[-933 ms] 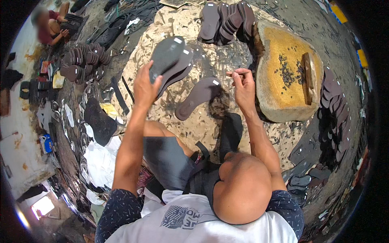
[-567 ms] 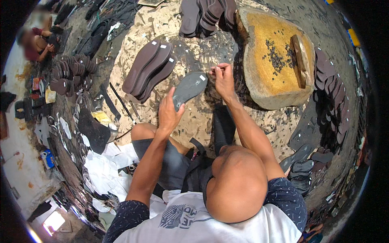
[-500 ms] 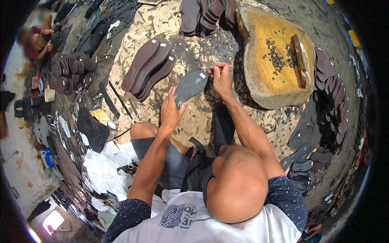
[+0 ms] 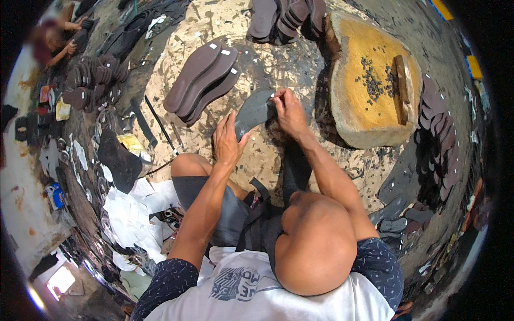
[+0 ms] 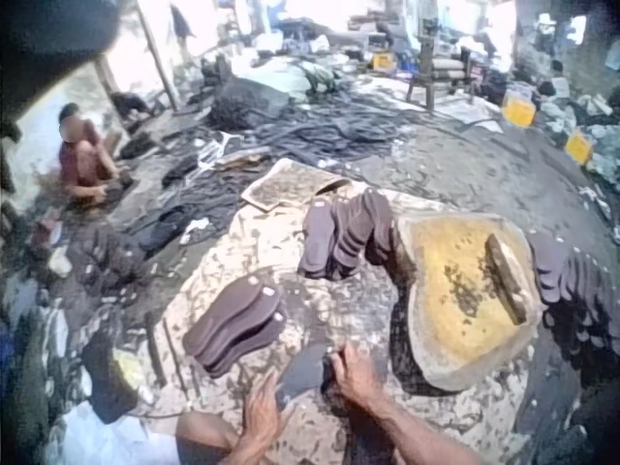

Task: The person sits on the floor and applies small white labels to the heel area of multiple shoe insoles. They handle insoles one at a time, peel labels from a sheet, and place them on each insole before stacking the labeled pieces.

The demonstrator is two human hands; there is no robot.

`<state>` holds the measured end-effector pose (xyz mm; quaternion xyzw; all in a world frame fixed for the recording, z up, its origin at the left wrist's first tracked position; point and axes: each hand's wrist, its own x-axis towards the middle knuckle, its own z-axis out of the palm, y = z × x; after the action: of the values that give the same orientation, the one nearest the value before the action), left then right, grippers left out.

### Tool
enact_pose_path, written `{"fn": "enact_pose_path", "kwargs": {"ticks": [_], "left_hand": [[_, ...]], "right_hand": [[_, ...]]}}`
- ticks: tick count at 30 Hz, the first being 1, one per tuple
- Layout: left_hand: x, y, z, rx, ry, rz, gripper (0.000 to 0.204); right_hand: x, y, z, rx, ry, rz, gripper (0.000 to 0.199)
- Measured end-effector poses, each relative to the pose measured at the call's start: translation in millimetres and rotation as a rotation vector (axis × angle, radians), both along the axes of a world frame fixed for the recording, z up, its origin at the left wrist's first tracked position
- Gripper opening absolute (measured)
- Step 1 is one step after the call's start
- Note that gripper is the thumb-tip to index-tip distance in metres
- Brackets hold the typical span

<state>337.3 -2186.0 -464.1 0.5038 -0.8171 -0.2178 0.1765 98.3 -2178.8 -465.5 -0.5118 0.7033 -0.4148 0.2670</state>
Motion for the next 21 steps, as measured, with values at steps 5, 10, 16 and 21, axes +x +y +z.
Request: {"fn": "enact_pose_path", "kwargs": {"ticks": [5,10,16,21], "left_hand": [[2,3,3,-0.007,0.0,0.027,0.112],[8,2,2,0.005,-0.002,0.036,0.116],[8,3,2,0.043,-0.01,0.048,0.115],[5,5,1,0.047,-0.039,0.049,0.116]], "right_hand": [[15,-10,22,-0.002,-0.005,0.101,0.014],[55,-18,30,0.002,-0.302,0.122,0.015],[87,1,-17,0.081,-0.708,0.294,0.012],[64,-3,0,-0.025,-0.236,0.445,0.013]]}}
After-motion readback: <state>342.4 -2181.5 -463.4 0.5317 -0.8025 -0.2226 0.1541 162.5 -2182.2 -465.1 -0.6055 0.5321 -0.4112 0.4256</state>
